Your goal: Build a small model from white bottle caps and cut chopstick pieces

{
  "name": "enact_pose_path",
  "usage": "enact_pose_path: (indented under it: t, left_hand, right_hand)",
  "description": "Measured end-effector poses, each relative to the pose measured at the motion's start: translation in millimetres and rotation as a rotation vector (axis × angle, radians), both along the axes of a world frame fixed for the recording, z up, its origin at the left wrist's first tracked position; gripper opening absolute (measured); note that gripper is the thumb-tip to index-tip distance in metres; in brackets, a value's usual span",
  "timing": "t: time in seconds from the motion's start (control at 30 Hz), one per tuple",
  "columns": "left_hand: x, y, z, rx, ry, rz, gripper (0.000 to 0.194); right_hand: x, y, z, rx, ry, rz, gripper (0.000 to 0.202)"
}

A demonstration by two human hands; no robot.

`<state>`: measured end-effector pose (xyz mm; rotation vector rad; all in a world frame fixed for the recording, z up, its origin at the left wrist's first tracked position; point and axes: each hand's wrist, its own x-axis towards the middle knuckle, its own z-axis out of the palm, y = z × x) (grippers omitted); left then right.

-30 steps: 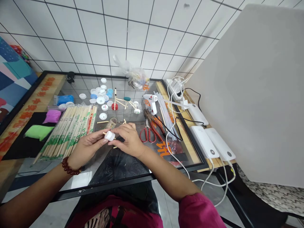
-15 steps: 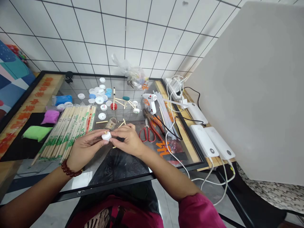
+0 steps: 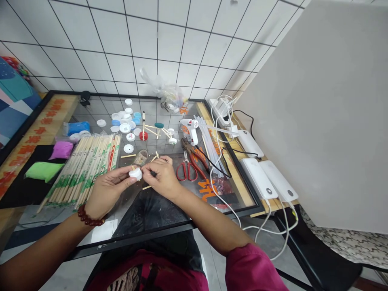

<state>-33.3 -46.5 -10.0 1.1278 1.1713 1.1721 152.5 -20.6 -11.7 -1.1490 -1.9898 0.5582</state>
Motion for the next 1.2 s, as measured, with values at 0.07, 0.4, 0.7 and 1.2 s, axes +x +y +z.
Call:
enact_pose_path:
  t: [0.07,0.4,0.7,1.2]
  left_hand:
    - [-1,2,1.8,-0.089,-0.1,-0.006,0.039]
    - [-2,2,7.4,-0.069,-0.129,0.02,0.035]
    - [1,1,4.1,-0.099,-0.158,-0.008,0.029]
    - [-7,7,19.5,-0.362,-0.507,-0.076,0.027]
  right_hand:
    - [3,1,1.9,0.005,0.086,-0.013,0.017]
    - [1,-4,7.3,0.148,0.068,0.108,0.01]
    - [-1,-6,5.4,0.19,-0.008,0.056,0.012]
    - [14,7,2.4,0.106,-0.121,-0.056,0.04]
